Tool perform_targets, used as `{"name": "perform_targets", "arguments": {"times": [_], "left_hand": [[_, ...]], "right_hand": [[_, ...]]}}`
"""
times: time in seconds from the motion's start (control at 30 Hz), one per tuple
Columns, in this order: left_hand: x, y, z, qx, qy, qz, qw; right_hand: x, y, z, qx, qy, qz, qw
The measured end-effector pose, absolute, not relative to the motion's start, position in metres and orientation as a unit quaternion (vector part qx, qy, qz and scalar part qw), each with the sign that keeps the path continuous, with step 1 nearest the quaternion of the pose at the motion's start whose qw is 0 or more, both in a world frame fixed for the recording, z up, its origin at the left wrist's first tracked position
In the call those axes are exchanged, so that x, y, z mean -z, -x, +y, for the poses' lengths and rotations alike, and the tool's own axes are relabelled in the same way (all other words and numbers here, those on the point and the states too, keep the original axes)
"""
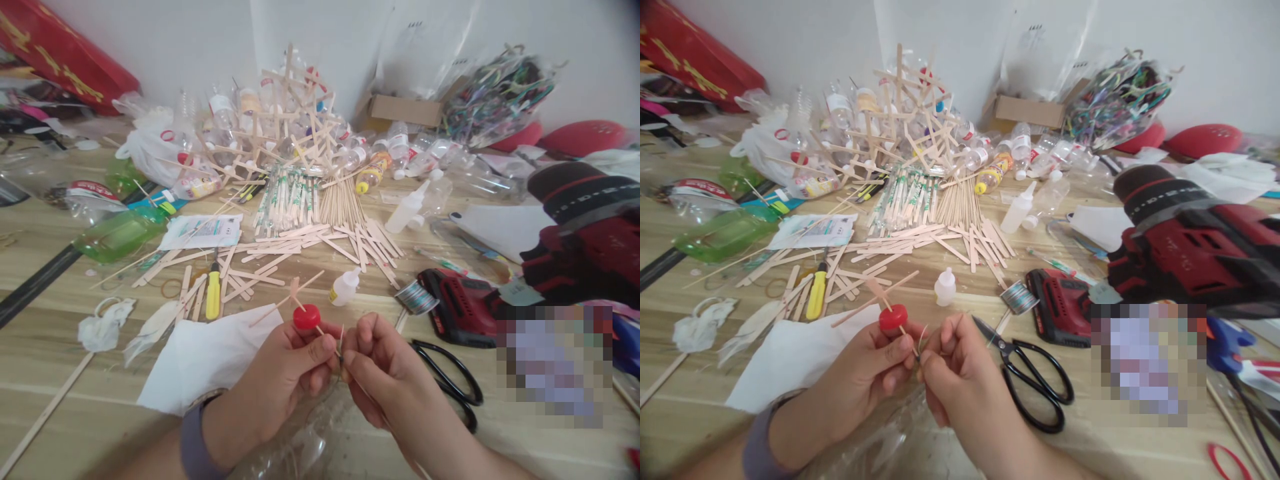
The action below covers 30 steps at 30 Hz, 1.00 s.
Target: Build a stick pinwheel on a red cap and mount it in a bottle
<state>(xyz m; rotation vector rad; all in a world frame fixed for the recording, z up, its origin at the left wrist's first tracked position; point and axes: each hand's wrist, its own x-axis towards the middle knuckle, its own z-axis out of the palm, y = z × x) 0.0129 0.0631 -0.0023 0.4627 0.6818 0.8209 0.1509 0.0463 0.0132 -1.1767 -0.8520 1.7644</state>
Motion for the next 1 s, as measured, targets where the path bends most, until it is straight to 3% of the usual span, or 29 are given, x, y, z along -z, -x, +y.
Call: {"name": "perform_targets", "arguments": {"times": [0.57, 1.0], "left_hand": [[0.0035, -0.01, 0.0611, -0.375, -0.182, 0.261, 0.871], [0.0063, -0.0078, 0.0617, -0.406, -0.346, 0.368, 0.762]], "right_hand": [[-0.0172, -0.1521, 0.0439, -0.706, 0.471, -0.351, 0.396], [-0.0192, -0.1502, 0.0443, -0.709, 0.47, -0.329, 0.409]]}}
